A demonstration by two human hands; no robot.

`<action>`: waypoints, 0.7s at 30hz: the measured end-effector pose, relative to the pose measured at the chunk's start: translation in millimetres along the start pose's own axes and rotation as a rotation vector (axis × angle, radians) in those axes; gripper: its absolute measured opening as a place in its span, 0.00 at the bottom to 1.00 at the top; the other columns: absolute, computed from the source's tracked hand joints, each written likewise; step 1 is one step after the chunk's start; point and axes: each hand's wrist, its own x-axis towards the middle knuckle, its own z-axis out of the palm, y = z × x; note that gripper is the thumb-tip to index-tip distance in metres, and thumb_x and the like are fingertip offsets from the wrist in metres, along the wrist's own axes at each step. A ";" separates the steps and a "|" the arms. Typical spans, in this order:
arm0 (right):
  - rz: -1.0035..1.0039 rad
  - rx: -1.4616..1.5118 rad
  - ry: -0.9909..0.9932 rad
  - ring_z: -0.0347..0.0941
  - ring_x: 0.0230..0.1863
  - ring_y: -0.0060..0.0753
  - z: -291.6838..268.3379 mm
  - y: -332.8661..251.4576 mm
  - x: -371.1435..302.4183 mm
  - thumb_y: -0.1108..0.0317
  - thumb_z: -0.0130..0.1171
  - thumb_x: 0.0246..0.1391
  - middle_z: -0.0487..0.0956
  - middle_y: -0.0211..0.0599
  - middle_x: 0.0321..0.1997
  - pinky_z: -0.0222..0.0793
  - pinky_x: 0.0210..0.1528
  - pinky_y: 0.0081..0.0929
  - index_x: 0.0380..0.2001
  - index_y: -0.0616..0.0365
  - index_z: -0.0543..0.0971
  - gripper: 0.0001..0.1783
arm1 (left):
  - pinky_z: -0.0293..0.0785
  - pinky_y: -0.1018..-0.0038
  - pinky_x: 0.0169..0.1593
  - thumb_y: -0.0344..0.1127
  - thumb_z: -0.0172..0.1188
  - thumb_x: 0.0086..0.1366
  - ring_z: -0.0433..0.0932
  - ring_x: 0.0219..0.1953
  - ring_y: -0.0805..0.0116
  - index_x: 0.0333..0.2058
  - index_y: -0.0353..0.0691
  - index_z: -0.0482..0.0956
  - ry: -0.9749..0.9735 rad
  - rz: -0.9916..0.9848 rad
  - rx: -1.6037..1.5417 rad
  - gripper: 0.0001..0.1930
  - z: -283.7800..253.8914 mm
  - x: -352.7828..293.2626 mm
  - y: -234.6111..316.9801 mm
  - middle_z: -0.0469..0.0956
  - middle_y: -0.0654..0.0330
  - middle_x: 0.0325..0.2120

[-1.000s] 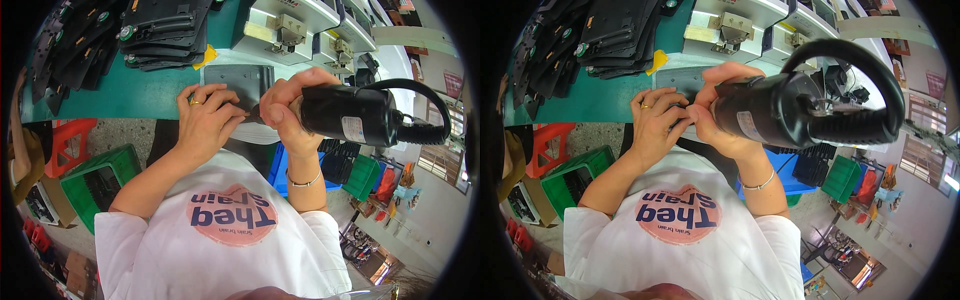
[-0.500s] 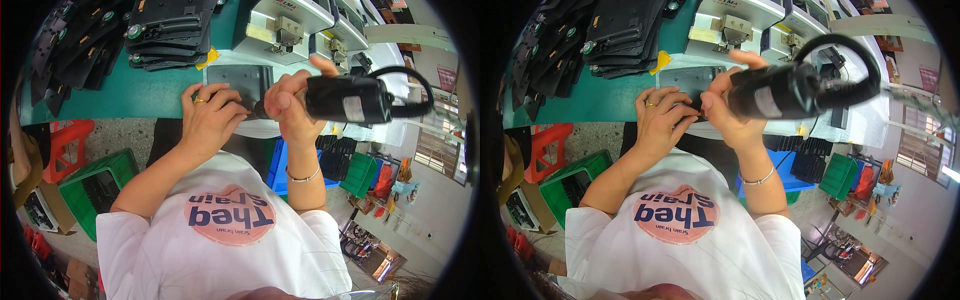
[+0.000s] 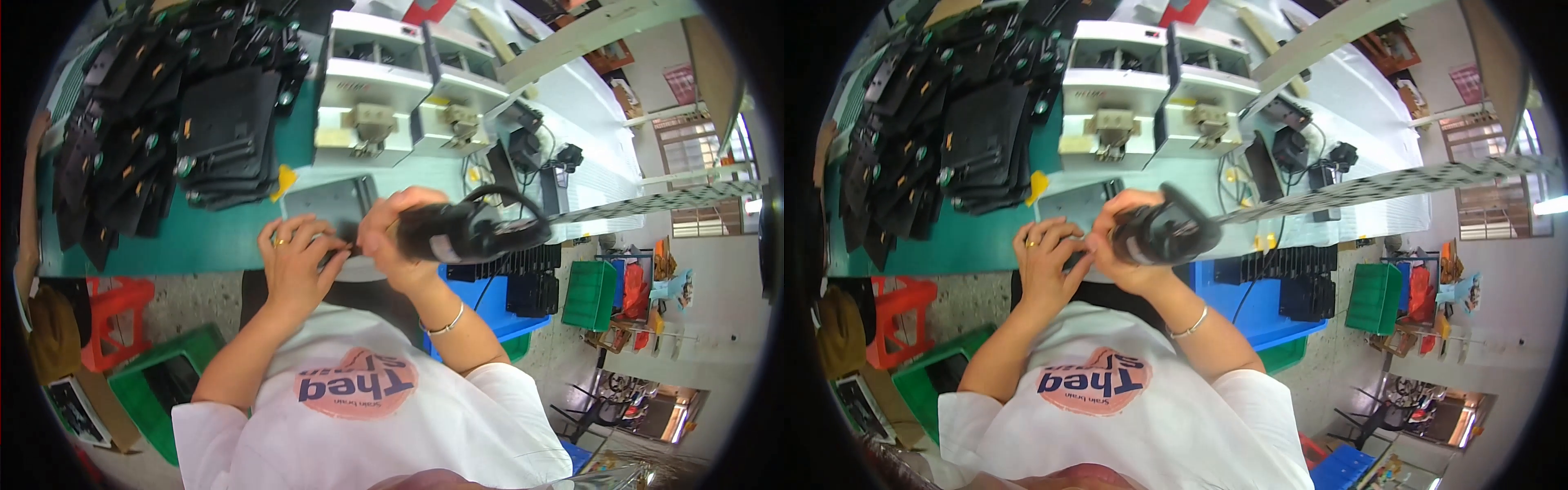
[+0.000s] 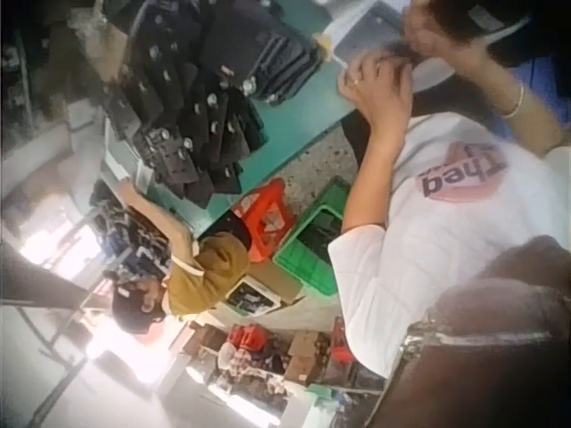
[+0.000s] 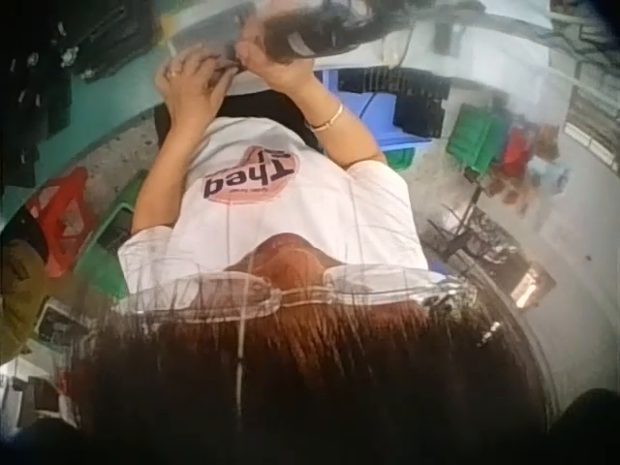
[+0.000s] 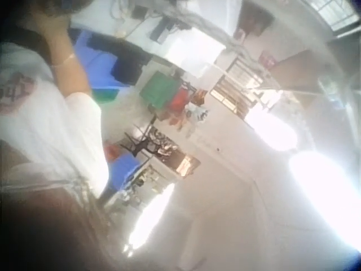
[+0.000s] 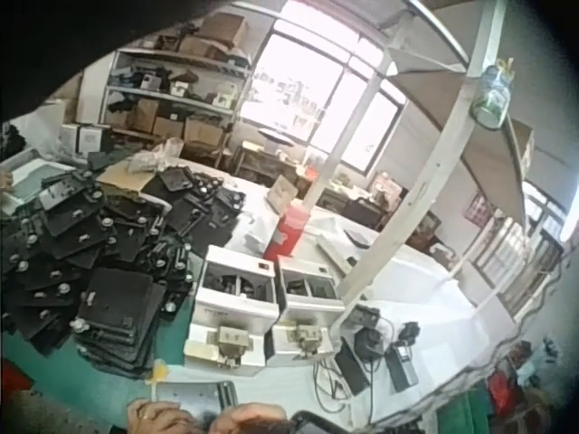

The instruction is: The person assembles plastic toy housing components by joining plastic parts with screws using an electric screwdriver.

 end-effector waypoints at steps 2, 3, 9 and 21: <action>0.035 0.025 -0.045 0.69 0.20 0.28 -2.1 -8.6 0.0 0.81 0.63 0.48 0.70 0.32 0.22 0.71 0.24 0.27 0.45 0.55 0.64 0.24 | 0.50 0.55 0.60 0.38 0.68 0.51 0.68 0.53 0.64 0.31 0.52 0.82 0.006 0.000 0.013 0.07 -1.2 -1.8 2.2 0.75 0.71 0.39; 0.021 0.023 -0.045 0.69 0.20 0.28 -5.5 -10.6 3.7 0.81 0.63 0.48 0.70 0.32 0.22 0.71 0.24 0.27 0.45 0.55 0.64 0.24 | 0.50 0.55 0.60 0.38 0.68 0.51 0.68 0.53 0.64 0.30 0.51 0.82 0.002 -0.001 0.017 0.07 -2.1 -1.5 2.5 0.75 0.71 0.39; -0.277 0.236 0.239 0.65 0.21 0.25 -60.4 -45.6 61.0 0.72 0.54 0.56 0.67 0.28 0.23 0.69 0.27 0.29 0.51 0.49 0.64 0.20 | 0.50 0.56 0.60 0.38 0.68 0.50 0.68 0.53 0.64 0.29 0.50 0.81 -0.010 0.002 0.042 0.07 -1.8 2.1 6.6 0.75 0.70 0.39; -0.446 -0.208 0.420 0.68 0.18 0.27 -107.1 -33.0 111.6 0.80 0.52 0.54 0.70 0.35 0.20 0.72 0.25 0.32 0.49 0.58 0.62 0.20 | 0.53 0.56 0.60 0.37 0.68 0.48 0.70 0.52 0.62 0.29 0.48 0.80 -0.024 0.028 0.090 0.09 -1.7 7.2 6.9 0.75 0.67 0.39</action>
